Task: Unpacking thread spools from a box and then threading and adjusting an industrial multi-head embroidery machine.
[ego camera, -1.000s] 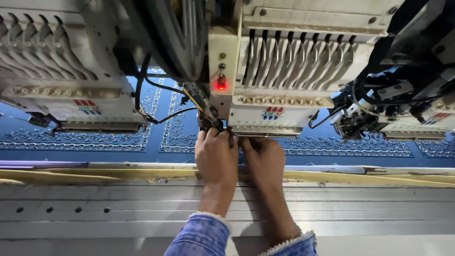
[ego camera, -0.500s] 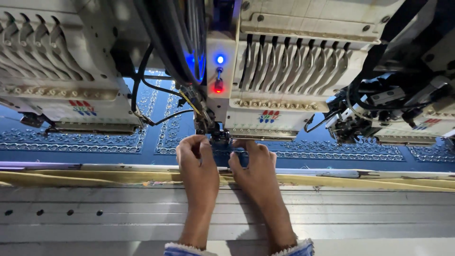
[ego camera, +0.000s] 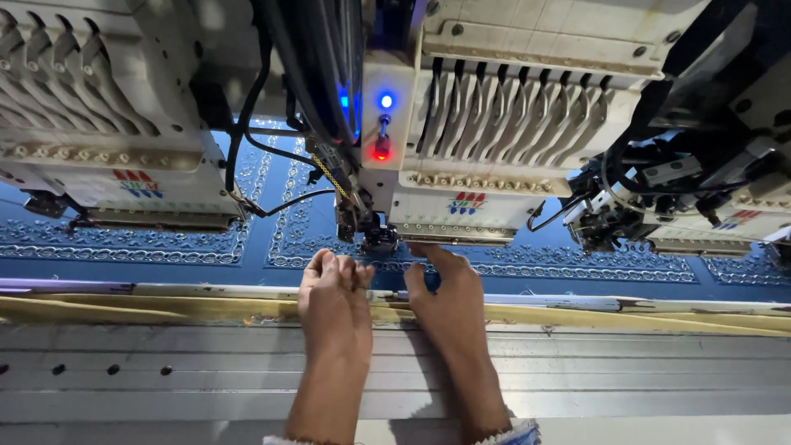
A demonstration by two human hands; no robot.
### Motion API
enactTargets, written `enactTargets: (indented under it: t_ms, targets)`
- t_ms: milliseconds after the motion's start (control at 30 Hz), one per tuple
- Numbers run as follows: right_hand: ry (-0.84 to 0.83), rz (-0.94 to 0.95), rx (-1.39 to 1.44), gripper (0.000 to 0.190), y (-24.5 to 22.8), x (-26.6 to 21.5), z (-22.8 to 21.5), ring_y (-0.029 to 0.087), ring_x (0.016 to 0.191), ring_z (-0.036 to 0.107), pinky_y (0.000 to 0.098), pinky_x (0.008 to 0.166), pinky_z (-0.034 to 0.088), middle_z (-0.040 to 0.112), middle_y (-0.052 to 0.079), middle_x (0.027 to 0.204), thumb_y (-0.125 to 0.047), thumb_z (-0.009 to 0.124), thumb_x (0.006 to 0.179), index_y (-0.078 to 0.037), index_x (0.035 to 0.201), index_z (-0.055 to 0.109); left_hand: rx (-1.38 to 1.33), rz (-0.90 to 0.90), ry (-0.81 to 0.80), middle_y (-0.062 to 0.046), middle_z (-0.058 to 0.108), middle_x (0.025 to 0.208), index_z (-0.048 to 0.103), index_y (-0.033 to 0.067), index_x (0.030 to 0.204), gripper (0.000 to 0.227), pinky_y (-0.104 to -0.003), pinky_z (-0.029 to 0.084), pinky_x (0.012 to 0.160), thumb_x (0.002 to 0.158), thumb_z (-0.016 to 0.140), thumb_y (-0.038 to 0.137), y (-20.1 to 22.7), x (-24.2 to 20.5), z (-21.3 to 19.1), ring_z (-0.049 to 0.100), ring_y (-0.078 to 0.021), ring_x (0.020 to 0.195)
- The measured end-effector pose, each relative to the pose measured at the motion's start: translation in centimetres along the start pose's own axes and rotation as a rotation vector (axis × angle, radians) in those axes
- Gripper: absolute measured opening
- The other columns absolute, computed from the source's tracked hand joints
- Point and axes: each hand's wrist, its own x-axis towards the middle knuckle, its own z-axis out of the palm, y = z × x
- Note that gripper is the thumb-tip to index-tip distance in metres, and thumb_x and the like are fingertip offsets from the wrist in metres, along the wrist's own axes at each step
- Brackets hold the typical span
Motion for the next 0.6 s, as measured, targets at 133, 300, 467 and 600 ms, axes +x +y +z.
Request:
enactTargets:
  t_ms: [133,300,467,600]
  targets:
    - [-0.005,-0.001,-0.041,0.029,0.5,-0.1,0.2,0.034,0.098,0.069,0.0408,0.091,0.052,0.078,0.013,0.107,-0.015,0.063,0.085,-0.008,0.109,0.077,0.128,-0.007,-0.021,-0.002,0.045,0.076,0.047,0.0076,0.109,0.005,-0.032,0.042,0.066,0.104,0.047,0.008,0.8,-2.0,-0.1,0.043,-0.0132,0.067]
    - [-0.014,-0.023,-0.075,0.029,0.8,-0.1,0.4,0.036,0.099,0.068,0.0427,0.092,0.051,0.077,0.013,0.109,-0.016,0.064,0.083,-0.006,0.108,0.076,0.182,-0.076,0.037,-0.002,0.044,0.073,0.045,0.0056,0.098,0.012,-0.031,0.040,0.064,0.106,0.049,0.014,2.6,-5.4,-1.6,0.041,-0.0132,0.064]
    - [-0.027,-0.091,-0.191,0.030,1.4,-0.2,0.9,0.037,0.103,0.062,0.0457,0.093,0.048,0.073,0.012,0.112,-0.012,0.063,0.083,-0.010,0.111,0.076,-0.067,-0.278,-0.537,-0.001,0.042,0.066,0.049,0.0065,0.105,0.015,-0.032,0.034,0.059,0.105,0.054,0.021,2.0,-6.4,-7.0,0.041,-0.0153,0.060]
    - [-0.086,-0.082,-0.356,0.040,2.2,-0.6,1.5,0.036,0.104,0.058,0.0484,0.091,0.044,0.067,0.011,0.108,-0.006,0.060,0.082,-0.019,0.116,0.078,-0.295,-0.494,-0.939,0.001,0.040,0.067,0.047,0.0101,0.112,0.016,-0.034,0.033,0.066,0.106,0.055,0.023,3.1,-7.5,-10.2,0.039,-0.0160,0.063]
